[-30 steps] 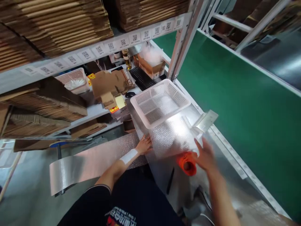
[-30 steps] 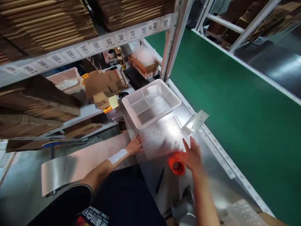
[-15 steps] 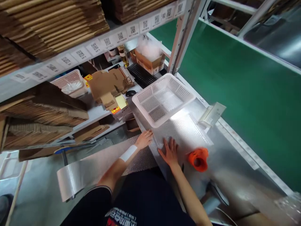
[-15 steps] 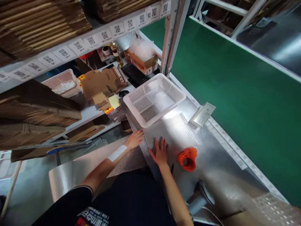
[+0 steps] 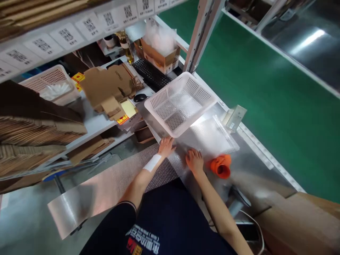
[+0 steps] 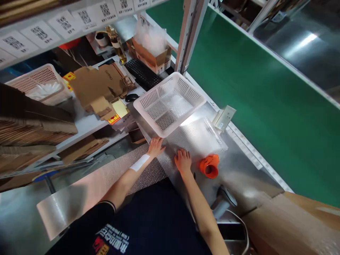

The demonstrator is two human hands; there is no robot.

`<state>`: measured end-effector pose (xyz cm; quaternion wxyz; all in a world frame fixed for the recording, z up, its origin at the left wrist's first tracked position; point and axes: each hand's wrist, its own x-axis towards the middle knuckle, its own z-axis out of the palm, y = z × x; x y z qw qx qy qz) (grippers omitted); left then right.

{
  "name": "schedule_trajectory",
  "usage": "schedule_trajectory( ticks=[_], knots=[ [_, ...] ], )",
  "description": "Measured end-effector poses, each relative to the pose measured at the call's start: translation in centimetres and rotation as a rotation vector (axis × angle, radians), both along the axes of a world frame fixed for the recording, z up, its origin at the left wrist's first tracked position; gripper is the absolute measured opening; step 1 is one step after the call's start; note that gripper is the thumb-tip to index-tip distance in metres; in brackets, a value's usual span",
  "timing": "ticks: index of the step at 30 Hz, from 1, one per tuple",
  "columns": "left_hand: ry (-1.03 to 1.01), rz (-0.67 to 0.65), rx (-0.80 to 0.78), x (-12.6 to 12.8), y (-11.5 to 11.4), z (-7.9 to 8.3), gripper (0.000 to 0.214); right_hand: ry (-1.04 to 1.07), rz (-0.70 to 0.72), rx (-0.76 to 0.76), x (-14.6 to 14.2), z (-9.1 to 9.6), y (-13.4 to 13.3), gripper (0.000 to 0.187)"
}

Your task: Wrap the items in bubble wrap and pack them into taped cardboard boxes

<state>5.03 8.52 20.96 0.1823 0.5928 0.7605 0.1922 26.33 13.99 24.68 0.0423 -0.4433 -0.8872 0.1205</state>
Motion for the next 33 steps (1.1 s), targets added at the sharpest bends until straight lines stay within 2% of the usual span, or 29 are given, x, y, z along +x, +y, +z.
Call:
schedule_trajectory(
  ticks=[3, 8, 13, 19, 25, 29, 33],
  knots=[
    [-0.038, 0.076, 0.019, 0.0, -0.5, 0.0, 0.065, -0.018, 0.049, 0.006, -0.6, 0.4, -1.0, 0.020],
    [-0.099, 0.008, 0.057, -0.8, -0.6, 0.1, 0.064, -0.041, 0.040, -0.012, -1.4, 0.4, -2.8, 0.021],
    [-0.128, -0.024, 0.063, -1.4, -0.4, 0.3, 0.060, -0.039, 0.023, -0.045, -1.5, 0.4, -3.4, 0.024],
    [-0.123, -0.025, 0.005, -1.7, 0.1, 0.5, 0.074, -0.036, 0.002, -0.109, -1.8, 0.2, -3.5, 0.026],
    [-0.066, -0.157, -0.128, -4.9, 0.9, 1.8, 0.060, -0.038, -0.021, -0.164, -2.2, 0.2, -3.9, 0.026],
    [-0.007, -0.191, -0.199, -7.4, 1.5, 3.2, 0.045, -0.017, -0.030, -0.170, -2.6, 0.4, -4.3, 0.024],
    [0.030, -0.230, -0.273, -8.4, 2.5, 3.9, 0.040, 0.021, -0.029, -0.177, -2.3, 0.1, -4.7, 0.029]
  ],
)
